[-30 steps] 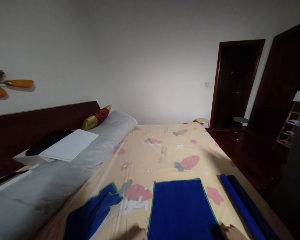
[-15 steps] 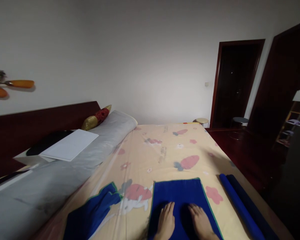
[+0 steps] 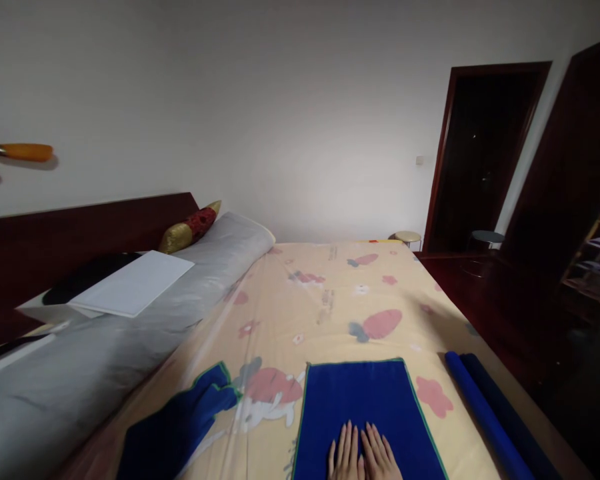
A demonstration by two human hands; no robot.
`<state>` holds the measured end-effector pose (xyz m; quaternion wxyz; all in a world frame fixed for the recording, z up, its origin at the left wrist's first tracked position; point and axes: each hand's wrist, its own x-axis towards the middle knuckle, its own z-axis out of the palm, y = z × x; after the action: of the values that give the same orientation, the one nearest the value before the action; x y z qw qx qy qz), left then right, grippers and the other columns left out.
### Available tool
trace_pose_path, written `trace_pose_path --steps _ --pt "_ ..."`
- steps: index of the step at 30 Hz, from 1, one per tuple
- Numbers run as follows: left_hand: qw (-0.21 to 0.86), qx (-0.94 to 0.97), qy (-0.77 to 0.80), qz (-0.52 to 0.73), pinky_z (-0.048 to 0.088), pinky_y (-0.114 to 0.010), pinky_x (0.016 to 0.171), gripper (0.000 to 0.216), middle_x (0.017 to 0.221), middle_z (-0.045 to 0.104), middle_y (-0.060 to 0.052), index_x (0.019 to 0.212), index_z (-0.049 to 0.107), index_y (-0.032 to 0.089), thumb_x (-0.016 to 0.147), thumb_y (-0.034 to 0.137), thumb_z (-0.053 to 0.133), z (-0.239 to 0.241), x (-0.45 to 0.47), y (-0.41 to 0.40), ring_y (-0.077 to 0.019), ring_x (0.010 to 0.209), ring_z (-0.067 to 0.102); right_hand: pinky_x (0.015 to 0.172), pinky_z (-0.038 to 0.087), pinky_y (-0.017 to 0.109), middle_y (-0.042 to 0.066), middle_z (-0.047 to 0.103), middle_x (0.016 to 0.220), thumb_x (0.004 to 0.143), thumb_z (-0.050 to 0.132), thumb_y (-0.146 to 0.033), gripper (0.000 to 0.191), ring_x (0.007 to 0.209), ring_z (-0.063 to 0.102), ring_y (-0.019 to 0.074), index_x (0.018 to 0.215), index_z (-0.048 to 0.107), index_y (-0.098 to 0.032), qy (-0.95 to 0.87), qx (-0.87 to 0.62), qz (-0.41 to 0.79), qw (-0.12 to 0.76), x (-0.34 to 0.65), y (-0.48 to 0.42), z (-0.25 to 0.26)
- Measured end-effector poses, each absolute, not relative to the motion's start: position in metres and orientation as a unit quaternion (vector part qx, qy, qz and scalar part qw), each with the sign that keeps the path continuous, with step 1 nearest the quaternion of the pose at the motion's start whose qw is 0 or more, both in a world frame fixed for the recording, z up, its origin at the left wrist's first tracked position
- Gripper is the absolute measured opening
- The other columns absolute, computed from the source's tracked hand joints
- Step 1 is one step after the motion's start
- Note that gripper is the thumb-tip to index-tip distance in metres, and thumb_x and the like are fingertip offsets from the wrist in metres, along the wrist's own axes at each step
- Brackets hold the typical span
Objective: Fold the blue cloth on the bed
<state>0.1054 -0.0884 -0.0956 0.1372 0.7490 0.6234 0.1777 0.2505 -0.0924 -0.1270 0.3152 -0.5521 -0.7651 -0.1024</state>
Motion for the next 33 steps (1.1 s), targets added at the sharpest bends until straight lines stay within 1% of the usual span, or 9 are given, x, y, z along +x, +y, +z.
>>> trace_pose_path --steps 4,8,11,14,16,19,27,30,33 --pt "0.152 0.737 0.635 0.173 0.041 -0.05 0.119 0.057 0.146 0.041 0.006 0.13 0.014 0.045 0.08 0.052 0.041 -0.094 0.108 -0.089 -0.0234 0.137 0.042 0.08 0.061 0.034 0.003 0.066 0.123 0.084 0.039 -0.03 0.07 0.107 0.066 0.0207 0.146 0.006 -0.028 -0.765 -0.542 -0.179 0.296 0.249 -0.092 -0.123" --pt "0.145 0.745 0.627 0.178 0.042 -0.05 0.118 0.056 0.147 0.041 0.005 0.132 0.015 0.045 0.081 0.045 0.04 -0.093 0.107 -0.09 -0.023 0.137 0.042 0.083 0.061 0.038 -0.002 0.064 0.128 0.085 0.038 -0.032 0.067 0.111 0.065 0.0216 0.143 0.004 -0.037 -0.766 -0.555 -0.122 0.301 0.249 -0.094 -0.123" --pt "0.162 0.739 0.631 0.174 0.039 -0.048 0.12 0.057 0.148 0.039 0.008 0.132 0.015 0.046 0.081 0.052 0.04 -0.094 0.107 -0.091 -0.0218 0.139 0.04 0.083 0.062 0.039 -0.004 0.063 0.127 0.086 0.036 -0.034 0.063 0.11 0.065 0.0218 0.141 0.005 -0.041 -0.765 -0.558 -0.108 0.303 0.248 -0.094 -0.122" --pt "0.171 0.728 0.638 0.183 0.038 -0.047 0.121 0.061 0.148 0.039 0.009 0.132 0.016 0.047 0.078 0.061 0.039 -0.095 0.107 -0.091 -0.0214 0.139 0.039 0.082 0.063 0.039 0.001 0.062 0.128 0.086 0.041 -0.042 0.065 0.111 0.064 0.0233 0.142 0.007 -0.037 -0.763 -0.563 -0.125 0.291 0.259 -0.095 -0.117" --pt "0.171 0.73 0.633 0.193 0.039 -0.048 0.12 0.06 0.148 0.039 0.009 0.132 0.015 0.047 0.078 0.062 0.037 -0.094 0.106 -0.092 -0.0212 0.139 0.04 0.084 0.063 0.041 0.005 0.06 0.131 0.084 0.044 -0.047 0.07 0.115 0.061 0.0255 0.142 0.008 -0.034 -0.751 -0.586 -0.134 0.272 0.278 -0.1 -0.112" --pt "0.158 0.736 0.622 0.213 0.042 -0.048 0.119 0.058 0.148 0.041 0.009 0.133 0.014 0.048 0.081 0.058 0.036 -0.093 0.104 -0.093 -0.0205 0.138 0.041 0.087 0.062 0.045 0.007 0.056 0.135 0.084 0.045 -0.05 0.072 0.12 0.057 0.0273 0.143 0.008 -0.032 -0.725 -0.627 -0.138 0.247 0.321 -0.11 -0.107" --pt "0.144 0.752 0.62 0.17 0.039 -0.045 0.12 0.057 0.151 0.032 0.011 0.135 0.009 0.045 0.084 0.043 0.034 -0.091 0.104 -0.09 -0.0175 0.141 0.036 0.088 0.062 0.04 0.008 0.054 0.137 0.083 0.046 -0.05 0.074 0.121 0.056 0.0251 0.143 0.012 -0.025 -0.725 -0.623 -0.195 0.219 0.372 -0.121 -0.107" --pt "0.154 0.777 0.596 0.133 0.037 -0.047 0.121 0.059 0.151 0.03 0.014 0.135 0.007 0.049 0.084 0.037 0.035 -0.073 0.085 -0.089 -0.0165 0.141 0.035 0.086 0.062 0.038 0.008 0.056 0.136 0.083 0.046 -0.05 0.074 0.119 0.058 0.0242 0.143 0.014 -0.022 -0.727 -0.612 -0.226 0.216 0.368 -0.12 -0.107" --pt "0.145 0.792 0.587 0.082 0.036 -0.051 0.121 0.058 0.153 0.026 0.015 0.135 0.002 0.049 0.085 0.035 0.029 -0.048 0.046 -0.091 -0.016 0.143 0.032 0.09 0.061 0.037 0.008 0.052 0.139 0.084 0.045 -0.049 0.072 0.122 0.055 0.023 0.143 0.015 -0.022 -0.727 -0.619 -0.211 0.207 0.367 -0.121 -0.104"
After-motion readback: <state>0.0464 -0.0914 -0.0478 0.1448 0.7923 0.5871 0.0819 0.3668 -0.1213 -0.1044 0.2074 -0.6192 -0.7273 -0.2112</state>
